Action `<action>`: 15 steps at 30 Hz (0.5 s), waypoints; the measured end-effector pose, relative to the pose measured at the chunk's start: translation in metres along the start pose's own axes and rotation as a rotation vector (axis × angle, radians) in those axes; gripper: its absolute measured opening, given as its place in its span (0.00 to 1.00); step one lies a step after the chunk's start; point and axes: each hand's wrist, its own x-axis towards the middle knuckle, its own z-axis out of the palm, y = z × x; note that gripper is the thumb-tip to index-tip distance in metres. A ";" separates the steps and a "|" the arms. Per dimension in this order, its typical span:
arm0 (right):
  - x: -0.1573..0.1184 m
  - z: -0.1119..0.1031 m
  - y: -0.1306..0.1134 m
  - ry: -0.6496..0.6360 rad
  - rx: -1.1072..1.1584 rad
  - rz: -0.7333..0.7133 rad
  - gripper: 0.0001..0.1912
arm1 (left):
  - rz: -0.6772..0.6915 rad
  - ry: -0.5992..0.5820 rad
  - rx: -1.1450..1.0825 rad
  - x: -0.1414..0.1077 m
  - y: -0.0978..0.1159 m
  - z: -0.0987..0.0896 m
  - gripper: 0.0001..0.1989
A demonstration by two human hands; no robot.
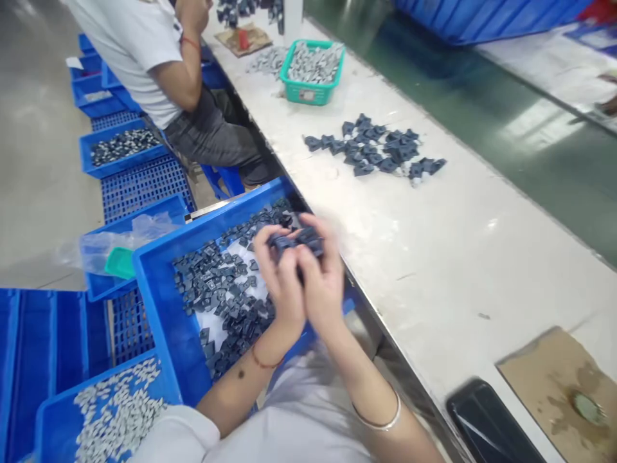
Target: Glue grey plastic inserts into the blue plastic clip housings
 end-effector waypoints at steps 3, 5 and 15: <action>0.023 -0.053 0.004 0.396 -0.105 0.006 0.19 | 0.067 -0.310 -0.092 -0.009 0.000 0.068 0.12; 0.031 -0.082 0.012 0.642 -0.105 0.050 0.20 | 0.105 -0.493 -0.114 -0.018 -0.005 0.105 0.12; 0.017 -0.124 0.041 0.842 -0.197 0.057 0.21 | 0.251 -0.965 0.034 -0.036 -0.013 0.141 0.11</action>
